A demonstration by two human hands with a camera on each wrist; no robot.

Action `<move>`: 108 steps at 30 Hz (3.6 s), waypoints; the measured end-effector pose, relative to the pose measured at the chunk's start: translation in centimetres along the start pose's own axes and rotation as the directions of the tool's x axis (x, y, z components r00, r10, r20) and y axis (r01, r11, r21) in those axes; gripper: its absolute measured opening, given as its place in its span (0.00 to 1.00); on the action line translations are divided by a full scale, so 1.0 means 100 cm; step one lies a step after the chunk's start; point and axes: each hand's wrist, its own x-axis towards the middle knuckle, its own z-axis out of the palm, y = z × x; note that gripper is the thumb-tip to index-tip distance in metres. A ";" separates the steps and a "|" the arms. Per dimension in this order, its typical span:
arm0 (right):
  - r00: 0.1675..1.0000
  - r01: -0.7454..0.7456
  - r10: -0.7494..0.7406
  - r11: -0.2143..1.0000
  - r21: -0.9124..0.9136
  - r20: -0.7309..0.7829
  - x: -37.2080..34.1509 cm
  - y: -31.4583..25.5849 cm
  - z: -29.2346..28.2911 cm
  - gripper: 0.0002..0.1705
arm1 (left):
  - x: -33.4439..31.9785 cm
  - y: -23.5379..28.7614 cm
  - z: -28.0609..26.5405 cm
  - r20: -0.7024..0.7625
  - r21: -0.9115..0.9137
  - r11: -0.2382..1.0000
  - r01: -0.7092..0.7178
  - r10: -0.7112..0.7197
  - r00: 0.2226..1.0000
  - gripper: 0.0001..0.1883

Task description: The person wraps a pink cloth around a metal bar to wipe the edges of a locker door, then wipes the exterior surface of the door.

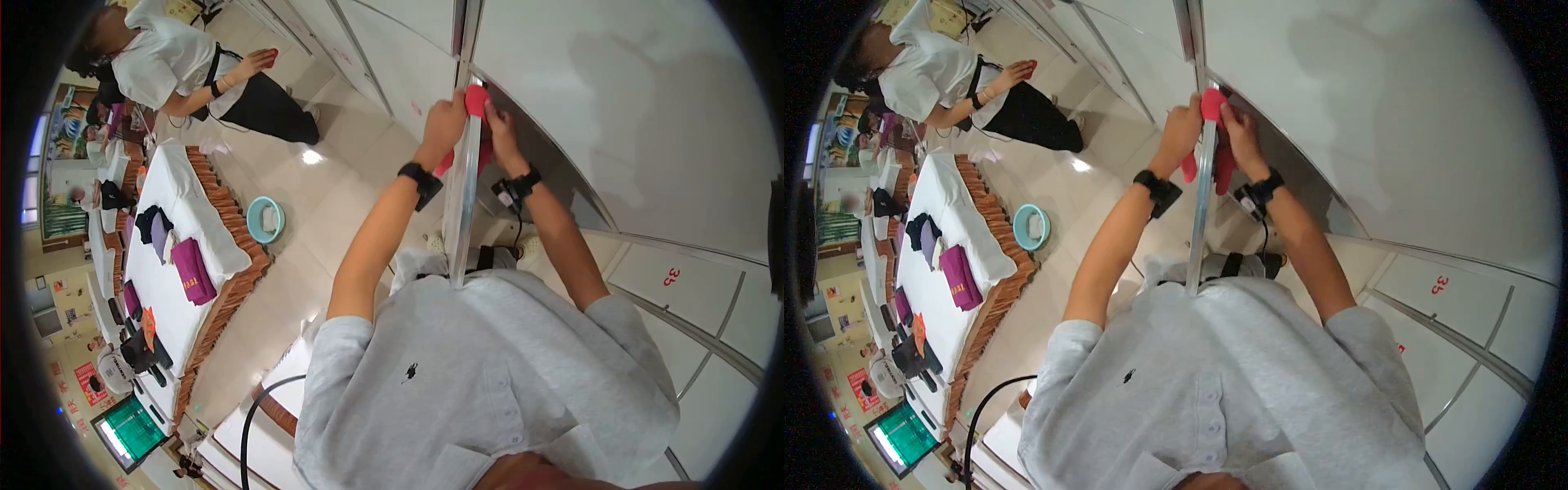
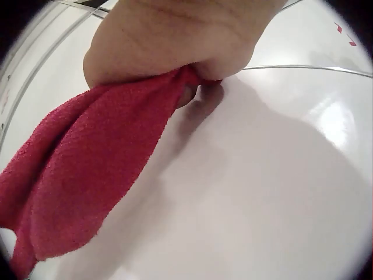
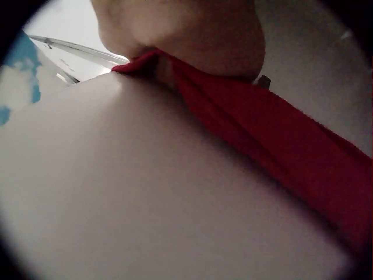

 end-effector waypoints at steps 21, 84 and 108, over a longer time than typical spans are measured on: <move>0.819 0.207 -0.072 0.963 -0.175 0.570 -0.086 -0.006 -0.019 0.33 | -0.127 -0.023 -0.036 0.197 -0.110 0.981 -0.162 0.181 0.964 0.23; 0.929 -0.220 0.320 0.882 -0.417 0.187 -0.179 -0.028 0.005 0.34 | -0.192 -0.022 -0.036 0.285 -0.234 0.950 0.208 -0.138 0.948 0.29; 0.999 0.024 -0.011 0.967 -0.253 0.052 -0.004 -0.041 0.009 0.36 | -0.009 -0.006 -0.015 0.007 -0.256 0.967 -0.001 0.003 1.000 0.30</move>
